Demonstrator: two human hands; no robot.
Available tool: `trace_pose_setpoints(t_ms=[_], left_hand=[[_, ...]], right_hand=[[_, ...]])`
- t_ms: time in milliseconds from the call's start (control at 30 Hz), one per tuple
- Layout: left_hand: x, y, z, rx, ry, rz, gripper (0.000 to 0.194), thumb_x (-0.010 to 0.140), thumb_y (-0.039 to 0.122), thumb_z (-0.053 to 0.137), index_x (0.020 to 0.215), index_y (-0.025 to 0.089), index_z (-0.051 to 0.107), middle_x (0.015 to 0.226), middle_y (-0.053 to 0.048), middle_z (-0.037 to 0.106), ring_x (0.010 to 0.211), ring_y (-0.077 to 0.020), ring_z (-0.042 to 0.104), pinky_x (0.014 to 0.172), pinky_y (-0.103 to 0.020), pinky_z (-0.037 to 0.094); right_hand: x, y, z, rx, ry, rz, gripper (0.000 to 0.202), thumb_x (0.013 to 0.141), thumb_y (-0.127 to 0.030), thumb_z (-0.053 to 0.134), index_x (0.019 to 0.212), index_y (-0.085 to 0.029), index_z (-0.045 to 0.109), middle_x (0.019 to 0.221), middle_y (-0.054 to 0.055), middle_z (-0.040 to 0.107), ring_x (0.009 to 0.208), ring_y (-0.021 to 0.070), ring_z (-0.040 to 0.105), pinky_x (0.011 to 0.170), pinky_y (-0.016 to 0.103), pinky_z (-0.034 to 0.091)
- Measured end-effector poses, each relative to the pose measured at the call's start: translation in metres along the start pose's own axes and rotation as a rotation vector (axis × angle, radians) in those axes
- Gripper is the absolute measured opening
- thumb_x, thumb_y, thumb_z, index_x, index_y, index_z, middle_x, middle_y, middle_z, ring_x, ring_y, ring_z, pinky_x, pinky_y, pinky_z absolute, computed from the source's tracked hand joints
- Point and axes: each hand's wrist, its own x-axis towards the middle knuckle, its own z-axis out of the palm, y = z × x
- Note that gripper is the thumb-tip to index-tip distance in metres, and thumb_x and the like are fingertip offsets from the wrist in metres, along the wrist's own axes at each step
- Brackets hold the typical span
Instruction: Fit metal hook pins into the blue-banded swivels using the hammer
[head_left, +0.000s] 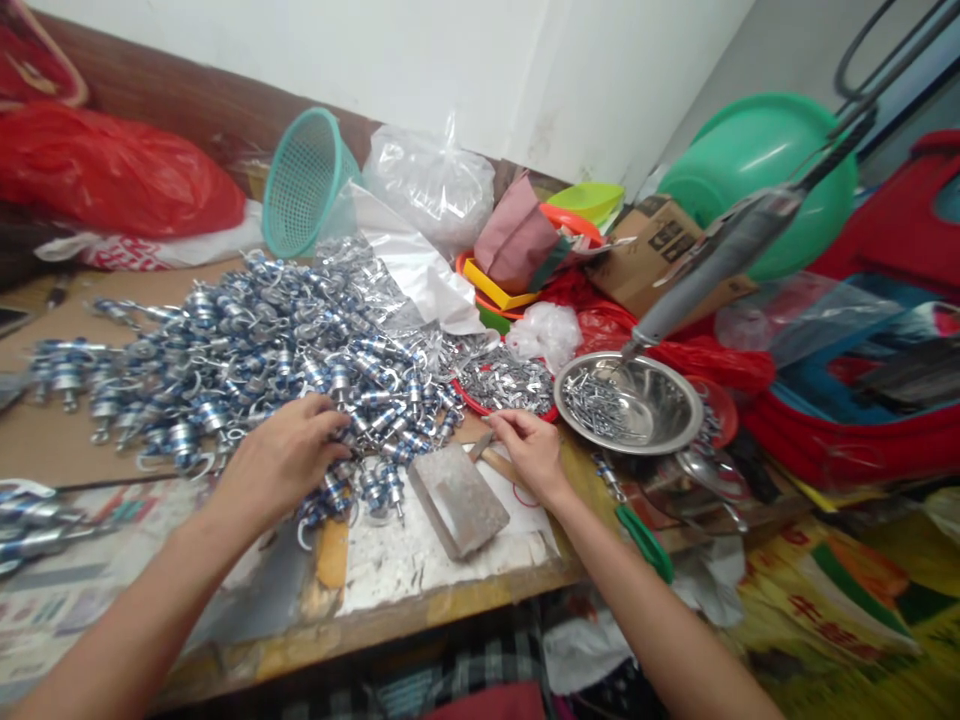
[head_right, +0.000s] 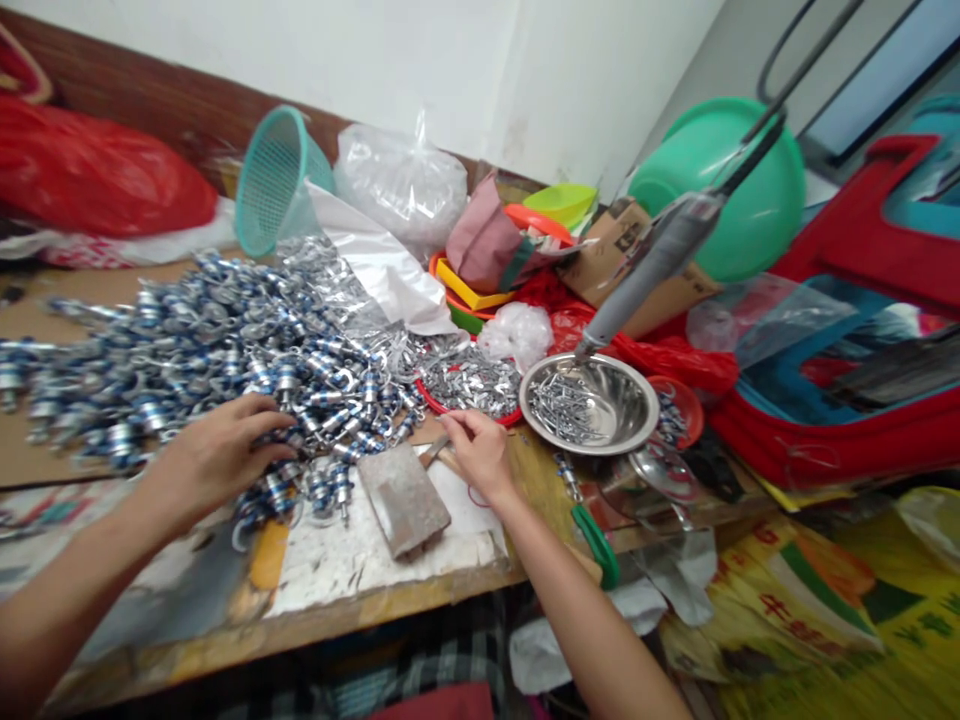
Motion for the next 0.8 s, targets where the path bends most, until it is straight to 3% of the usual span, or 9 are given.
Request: trace_pose_setpoints(t_ms=[67, 167, 267, 400, 500, 600, 800], left_hand=[[-0.006, 0.001, -0.006, 0.037, 0.003, 0.058, 0.019, 0.077, 0.028, 0.050, 0.082, 0.017, 0.065, 0.094, -0.007, 0.057, 0.084, -0.0220, 0.055, 0.077, -0.033, 0.042], [-0.019, 0.019, -0.005, -0.040, 0.133, 0.110, 0.018, 0.075, 0.032, 0.056, 0.084, 0.017, 0.061, 0.094, -0.006, 0.054, 0.073, -0.0160, 0.054, 0.066, -0.028, 0.044], [-0.030, 0.052, 0.012, -0.300, 0.149, 0.122, 0.016, 0.070, 0.030, 0.063, 0.080, 0.020, 0.059, 0.087, -0.004, 0.057, 0.065, -0.0139, 0.053, 0.056, -0.025, 0.043], [-0.038, 0.082, 0.046, -0.507, 0.026, 0.027, 0.014, 0.066, 0.028, 0.065, 0.077, 0.020, 0.061, 0.074, -0.002, 0.059, 0.060, -0.0149, 0.053, 0.055, -0.026, 0.044], [-0.042, 0.083, 0.059, -0.580, 0.014, -0.151, 0.034, 0.059, 0.031, 0.071, 0.089, 0.018, 0.061, 0.076, -0.003, 0.063, 0.062, -0.0165, 0.056, 0.061, -0.028, 0.047], [-0.044, 0.077, 0.060, -0.603, -0.027, -0.276, 0.037, 0.061, 0.036, 0.069, 0.092, 0.017, 0.065, 0.079, -0.004, 0.068, 0.065, -0.0184, 0.059, 0.066, -0.031, 0.049], [-0.046, 0.077, 0.059, -0.720, 0.016, -0.348, 0.051, 0.062, 0.031, 0.067, 0.110, 0.016, 0.059, 0.090, -0.005, 0.071, 0.080, -0.0206, 0.064, 0.081, -0.033, 0.049]], right_hand=[[-0.010, -0.007, -0.005, 0.028, 0.004, 0.013, 0.020, 0.078, -0.031, 0.052, 0.079, -0.016, 0.066, 0.074, 0.003, 0.067, 0.066, 0.0150, 0.060, 0.064, 0.026, 0.046], [-0.023, -0.027, -0.010, 0.089, 0.025, 0.023, 0.019, 0.079, -0.030, 0.052, 0.079, -0.016, 0.064, 0.073, 0.003, 0.065, 0.066, 0.0144, 0.059, 0.063, 0.025, 0.046], [-0.037, -0.052, -0.007, 0.145, 0.016, -0.074, 0.013, 0.081, -0.025, 0.051, 0.076, -0.017, 0.061, 0.075, 0.002, 0.062, 0.073, 0.0143, 0.057, 0.068, 0.026, 0.044], [-0.056, -0.067, 0.006, 0.082, -0.058, -0.158, 0.013, 0.083, -0.020, 0.046, 0.077, -0.018, 0.058, 0.075, 0.002, 0.058, 0.074, 0.0140, 0.055, 0.069, 0.025, 0.042], [-0.066, -0.061, 0.013, 0.037, -0.089, -0.138, 0.015, 0.084, -0.019, 0.044, 0.078, -0.018, 0.057, 0.072, 0.002, 0.057, 0.070, 0.0138, 0.054, 0.066, 0.025, 0.041], [-0.067, -0.059, 0.010, 0.013, -0.120, -0.150, 0.016, 0.084, -0.018, 0.043, 0.078, -0.017, 0.058, 0.073, 0.003, 0.058, 0.072, 0.0141, 0.054, 0.067, 0.024, 0.041], [-0.049, -0.081, -0.007, -0.223, -0.353, -0.175, 0.015, 0.083, -0.019, 0.048, 0.075, -0.017, 0.061, 0.069, 0.001, 0.060, 0.067, 0.0124, 0.054, 0.061, 0.022, 0.038]])
